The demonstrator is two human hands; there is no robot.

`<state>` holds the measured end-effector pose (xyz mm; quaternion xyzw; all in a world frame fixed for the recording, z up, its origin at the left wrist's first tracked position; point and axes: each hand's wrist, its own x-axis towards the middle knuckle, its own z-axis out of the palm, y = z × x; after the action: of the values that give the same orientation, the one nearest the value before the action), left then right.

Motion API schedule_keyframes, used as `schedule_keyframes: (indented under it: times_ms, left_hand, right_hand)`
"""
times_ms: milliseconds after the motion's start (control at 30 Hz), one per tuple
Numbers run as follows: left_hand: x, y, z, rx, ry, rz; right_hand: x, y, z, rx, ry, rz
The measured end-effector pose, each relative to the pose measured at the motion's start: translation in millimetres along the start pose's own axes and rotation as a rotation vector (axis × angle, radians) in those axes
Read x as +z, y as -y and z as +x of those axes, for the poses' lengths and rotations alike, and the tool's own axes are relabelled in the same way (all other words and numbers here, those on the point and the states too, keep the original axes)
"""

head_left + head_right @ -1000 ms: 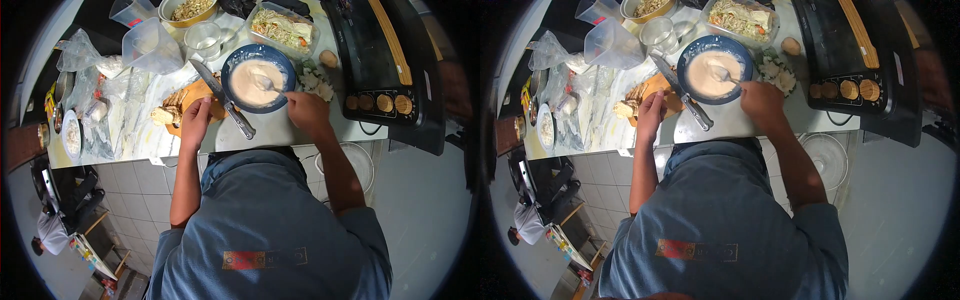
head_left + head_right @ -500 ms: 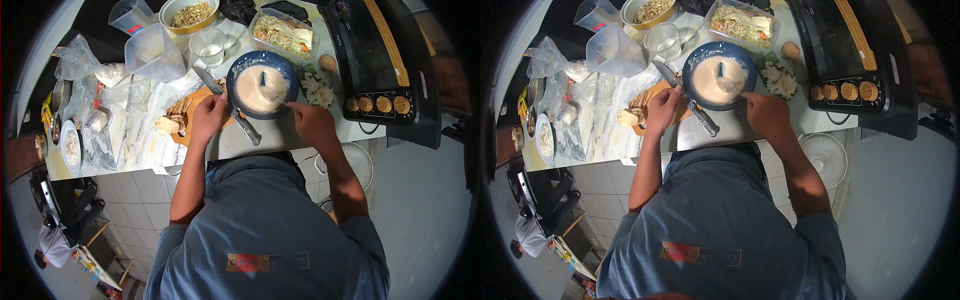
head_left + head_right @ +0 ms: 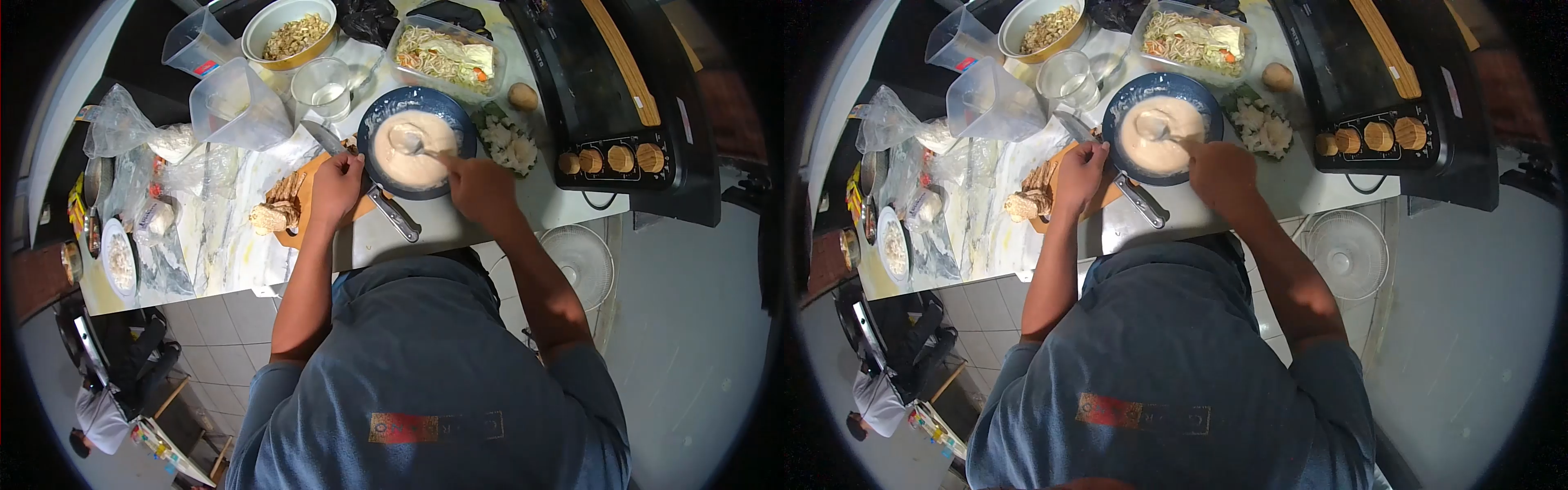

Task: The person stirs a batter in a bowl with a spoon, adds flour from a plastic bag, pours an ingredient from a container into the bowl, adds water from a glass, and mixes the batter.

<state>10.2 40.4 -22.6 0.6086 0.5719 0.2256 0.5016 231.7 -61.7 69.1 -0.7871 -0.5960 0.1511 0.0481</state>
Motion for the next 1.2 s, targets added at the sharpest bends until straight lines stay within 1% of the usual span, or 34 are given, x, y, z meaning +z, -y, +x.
schedule_keyframes:
  times_ms: [67, 100, 200, 267, 300, 367, 400, 467, 500, 567, 600, 667, 700, 767, 833, 867, 933, 967, 1033, 1067, 1100, 1133, 1167, 1200]
  left_hand:
    - [-2.2, -3.0, 2.1, 0.022, -0.019, -0.002]
    - [-3.3, -5.7, 0.3, 0.003, -0.013, -0.002]
    - [-1.4, -6.3, -0.3, -0.022, -0.011, -0.012]
    - [-0.2, -0.6, 2.1, -0.025, -0.014, -0.017]
    - [1.0, 5.3, 4.8, -0.033, -0.005, -0.049]
    - [2.3, 5.7, 2.9, -0.043, -0.006, -0.081]
    - [2.4, 1.7, -0.3, -0.041, -0.025, -0.060]
    - [2.3, -6.9, -5.2, -0.036, -0.054, -0.041]
    - [2.4, -10.6, -8.7, -0.034, -0.077, -0.036]
    - [2.9, -8.5, -11.1, -0.037, -0.114, -0.035]
    - [1.5, -5.3, -10.1, -0.030, -0.113, -0.043]
    - [-0.2, 1.4, -11.5, -0.027, -0.131, -0.052]
    - [-2.2, -2.4, -15.7, -0.015, -0.128, -0.099]
    - [-4.7, -3.9, -24.3, -0.007, -0.141, -0.140]
    - [-5.3, -3.5, -31.4, -0.061, -0.229, -0.256]
    - [-8.1, -3.7, -34.8, -0.062, -0.244, -0.254]
    - [-14.2, -6.1, -43.8, -0.140, -0.243, -0.131]
    - [-13.2, -8.4, -46.9, -0.144, -0.259, -0.132]
    - [-10.1, -19.1, -53.9, -0.075, -0.284, -0.303]
    - [-9.2, -25.2, -59.6, -0.079, -0.295, -0.304]
    - [-9.2, -34.5, -65.2, -0.041, -0.352, -0.265]
    - [-8.2, -39.4, -68.2, -0.005, -0.409, -0.225]
    - [-11.5, -32.5, -68.7, 0.008, -0.446, -0.263]
    - [-16.0, -39.3, -73.4, 0.005, -0.500, -0.278]
  right_hand:
    - [4.5, 1.6, -3.9, -0.031, 0.086, -0.053]
    - [-1.5, -3.3, -8.4, -0.034, 0.088, -0.053]
    - [-18.1, -20.7, -14.0, -0.018, 0.033, -0.009]
    - [-13.2, -22.0, -3.6, -0.061, -0.131, 0.003]
    - [-7.8, -18.9, 2.6, -0.065, -0.132, 0.004]
    - [4.2, -10.3, 12.8, -0.149, -0.122, -0.001]
    - [4.0, -12.4, 12.2, -0.158, -0.123, 0.001]
    - [0.5, -21.7, 8.6, -0.104, -0.011, -0.018]
    - [-2.1, -31.5, 6.6, -0.113, -0.010, -0.020]
    - [-5.3, -50.9, 4.8, -0.055, -0.067, 0.045]
    - [-0.6, -53.4, 8.0, -0.071, -0.066, 0.044]
    - [13.6, -58.5, 14.9, -0.153, -0.156, 0.139]
    - [17.7, -58.3, 17.1, -0.172, -0.152, 0.141]
    - [24.3, -54.7, 17.2, -0.181, -0.186, 0.251]
    - [19.6, -60.3, 13.5, -0.182, -0.154, 0.256]
    - [17.1, -64.2, 12.3, -0.171, -0.128, 0.253]
    - [14.9, -71.8, 9.6, -0.177, -0.125, 0.260]
    - [14.1, -74.4, 9.4, -0.169, -0.125, 0.262]
    - [8.3, -74.9, 9.7, -0.169, -0.100, 0.307]
    - [5.2, -75.5, 10.6, -0.154, -0.080, 0.349]
    - [3.3, -76.9, 14.1, -0.163, -0.078, 0.349]
    - [1.9, -78.0, 18.1, -0.305, -0.265, 0.330]
    - [0.6, -78.7, 22.1, -0.446, -0.452, 0.311]
    - [-1.4, -79.9, 25.1, -0.455, -0.445, 0.314]
